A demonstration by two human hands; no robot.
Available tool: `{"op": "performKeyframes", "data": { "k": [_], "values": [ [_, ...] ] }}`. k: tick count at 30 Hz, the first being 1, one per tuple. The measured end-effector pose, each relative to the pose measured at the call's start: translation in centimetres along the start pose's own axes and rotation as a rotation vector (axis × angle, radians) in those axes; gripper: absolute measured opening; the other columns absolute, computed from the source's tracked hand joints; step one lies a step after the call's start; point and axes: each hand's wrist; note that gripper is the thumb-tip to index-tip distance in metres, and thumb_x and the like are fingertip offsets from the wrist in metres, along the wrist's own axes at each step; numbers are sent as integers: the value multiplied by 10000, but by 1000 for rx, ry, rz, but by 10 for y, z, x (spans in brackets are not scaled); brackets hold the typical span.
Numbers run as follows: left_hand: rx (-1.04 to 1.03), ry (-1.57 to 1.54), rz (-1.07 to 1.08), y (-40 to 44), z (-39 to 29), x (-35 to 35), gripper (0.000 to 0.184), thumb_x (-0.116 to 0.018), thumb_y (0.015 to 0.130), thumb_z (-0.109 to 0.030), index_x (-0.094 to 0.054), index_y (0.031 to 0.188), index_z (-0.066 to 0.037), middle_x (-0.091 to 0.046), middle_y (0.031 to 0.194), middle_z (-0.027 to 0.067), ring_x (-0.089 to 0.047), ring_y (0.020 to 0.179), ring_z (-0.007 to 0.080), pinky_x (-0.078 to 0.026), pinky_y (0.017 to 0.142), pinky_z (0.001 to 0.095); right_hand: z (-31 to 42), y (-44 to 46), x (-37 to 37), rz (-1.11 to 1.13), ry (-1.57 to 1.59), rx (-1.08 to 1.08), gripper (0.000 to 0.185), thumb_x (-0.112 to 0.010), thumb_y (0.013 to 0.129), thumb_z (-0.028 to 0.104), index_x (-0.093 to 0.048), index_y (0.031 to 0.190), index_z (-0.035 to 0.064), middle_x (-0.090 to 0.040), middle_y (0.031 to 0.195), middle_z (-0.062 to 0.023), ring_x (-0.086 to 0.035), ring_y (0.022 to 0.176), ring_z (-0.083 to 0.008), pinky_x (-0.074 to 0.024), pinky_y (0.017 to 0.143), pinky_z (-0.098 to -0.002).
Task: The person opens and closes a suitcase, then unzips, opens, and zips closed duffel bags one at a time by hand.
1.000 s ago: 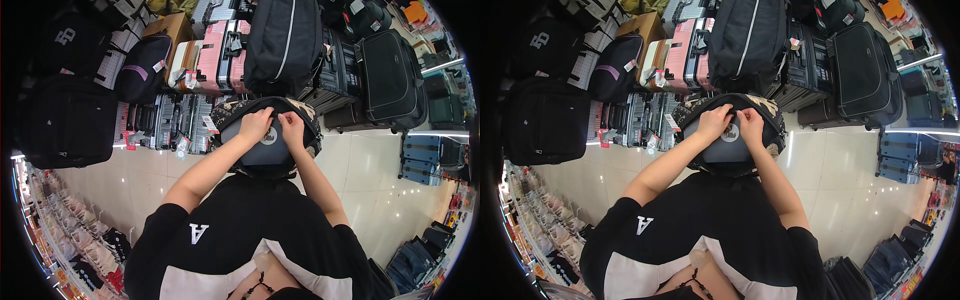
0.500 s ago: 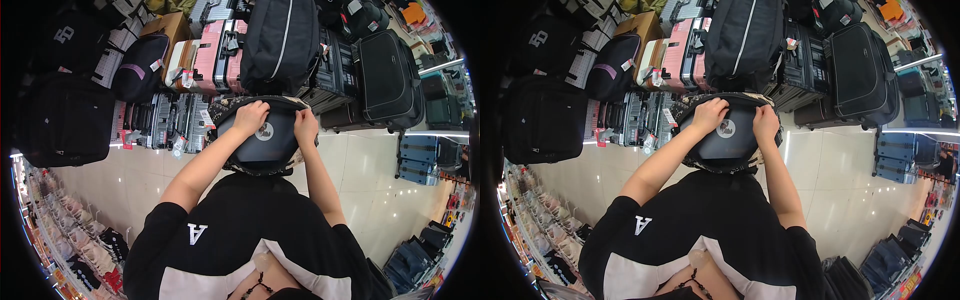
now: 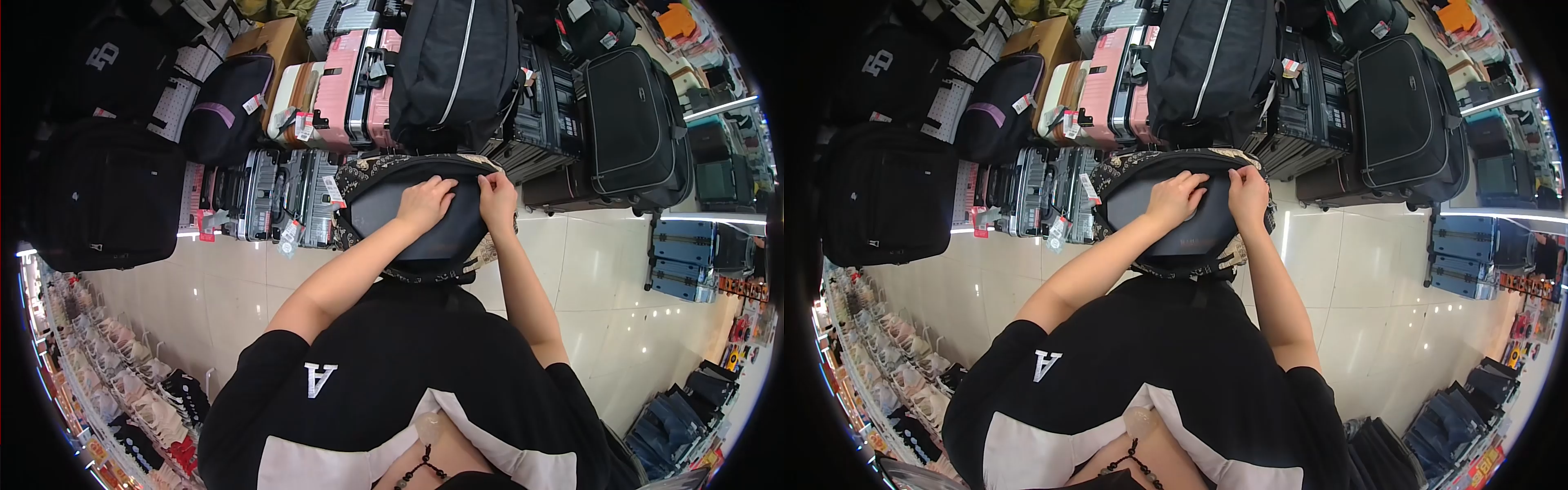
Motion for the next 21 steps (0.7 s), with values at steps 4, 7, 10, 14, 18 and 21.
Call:
{"op": "performKeyframes", "data": {
  "k": [4, 7, 10, 14, 18, 21],
  "values": [
    [80, 0, 13, 1, -3, 0, 220, -629, 806, -214, -643, 1003, -117, -635, 830, 85, -635, 700, 301, -510, 607, 395, 2, 0, 0, -27, -30, 53, 205, -658, 817, 181, -598, 774, -10, -606, 637, -148, -589, 575, -254, -451, 574, -346],
    [178, 106, 61, 7, 1, -4, 250, -632, 802, -248, -651, 1013, -116, -661, 844, 121, -643, 720, 319, -514, 623, 404, 5, -2, -2, -32, -60, 62, 213, -651, 821, 195, -595, 770, -4, -609, 648, -160, -599, 598, -295, -457, 587, -365],
    [293, 171, 134, 19, 2, 5, 260, -636, 796, -267, -664, 1010, -123, -672, 834, 146, -650, 759, 328, -518, 656, 415, 11, -2, -1, -7, -56, 30, 212, -614, 838, 227, -590, 777, 26, -621, 685, -176, -611, 685, -364, -463, 638, -430],
    [255, 194, 165, 34, 7, 18, 249, -647, 785, -262, -678, 992, -129, -674, 802, 142, -652, 776, 324, -514, 695, 423, 17, 0, -3, -44, -89, 39, 212, -611, 840, 230, -595, 775, 29, -625, 681, -175, -614, 687, -368, -465, 638, -435],
    [186, 222, 265, 44, 14, 23, 228, -663, 750, -231, -697, 960, -148, -679, 821, 124, -651, 806, 305, -509, 732, 405, 19, 2, -3, -39, -92, -6, 214, -620, 831, 239, -607, 774, 33, -633, 683, -164, -622, 694, -359, -470, 644, -431],
    [74, 247, 303, 40, 21, 22, 234, -666, 725, -199, -711, 951, -158, -680, 834, 102, -651, 816, 275, -512, 725, 388, 18, 3, -3, -42, -90, -20, 218, -633, 819, 247, -617, 767, 36, -637, 683, -155, -629, 697, -351, -475, 649, -424]
  ]
}}
Point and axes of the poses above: each hand's wrist, its own y-axis towards the middle knuckle, its own x-axis out of the back of the hand, z = x × y
